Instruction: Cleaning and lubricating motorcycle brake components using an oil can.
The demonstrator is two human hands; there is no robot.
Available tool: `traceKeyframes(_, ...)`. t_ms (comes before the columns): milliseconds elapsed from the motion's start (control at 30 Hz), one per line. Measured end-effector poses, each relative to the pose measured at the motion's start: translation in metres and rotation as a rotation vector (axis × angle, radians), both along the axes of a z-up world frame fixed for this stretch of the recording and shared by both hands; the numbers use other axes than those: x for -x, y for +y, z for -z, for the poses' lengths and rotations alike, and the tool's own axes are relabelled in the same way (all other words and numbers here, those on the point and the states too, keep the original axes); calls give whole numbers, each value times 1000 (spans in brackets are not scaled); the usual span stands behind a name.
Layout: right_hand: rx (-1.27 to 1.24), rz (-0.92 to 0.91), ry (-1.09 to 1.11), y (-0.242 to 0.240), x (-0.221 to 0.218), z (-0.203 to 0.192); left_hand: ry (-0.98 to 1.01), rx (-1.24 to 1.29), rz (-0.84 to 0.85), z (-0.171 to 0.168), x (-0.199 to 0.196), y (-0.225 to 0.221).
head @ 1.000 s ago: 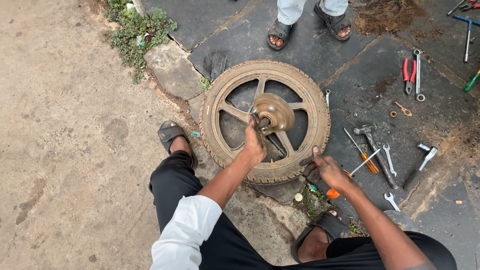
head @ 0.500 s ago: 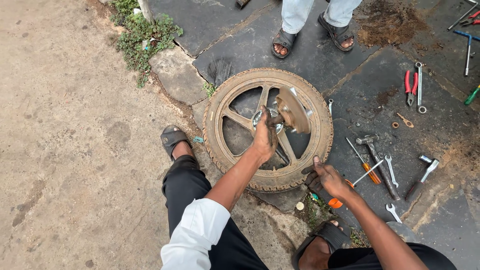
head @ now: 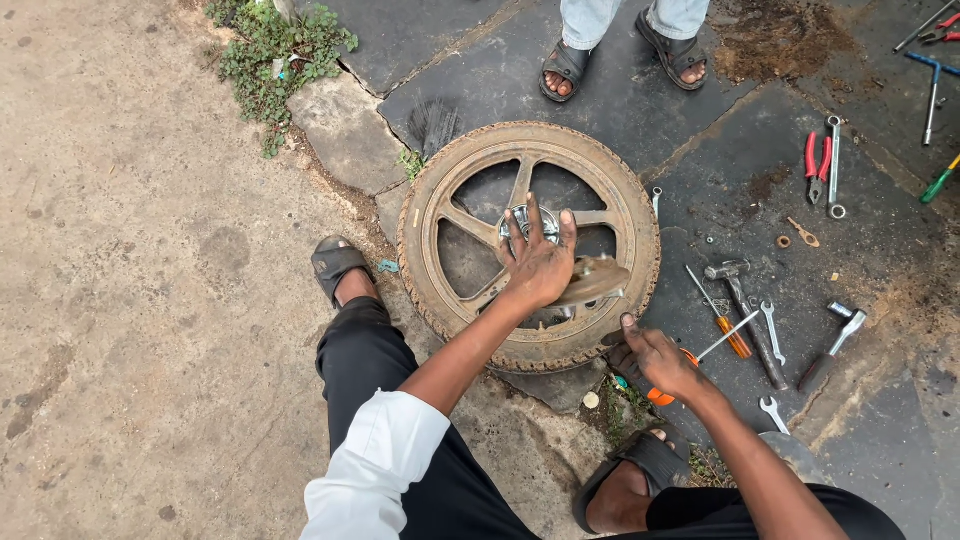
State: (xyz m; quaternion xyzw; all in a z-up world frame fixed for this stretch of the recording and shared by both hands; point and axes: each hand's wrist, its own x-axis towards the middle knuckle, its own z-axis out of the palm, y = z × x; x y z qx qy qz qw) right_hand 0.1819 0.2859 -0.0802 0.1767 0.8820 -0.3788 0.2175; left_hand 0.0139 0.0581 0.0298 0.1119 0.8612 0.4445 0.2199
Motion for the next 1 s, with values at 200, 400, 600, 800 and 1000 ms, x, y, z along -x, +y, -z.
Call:
traceKeyframes(200,-53,-18,-5,-19,5,-35,27,188,115,-16,-8,-14)
traceKeyframes(400,-149,10,-38,-27,9,-54,-168,28,3,23,-1,-16)
traceKeyframes(600,-192,191,33,-19,15,-59,-618,-384,-243,57,0,-15)
traceKeyframes(800,-150,241,-7,-21,18,-65,-785,-964,-252,38,-13,-18)
traceKeyframes(1000,-111,250,66,-14,16,-56,-841,-991,-211,34,-14,-17)
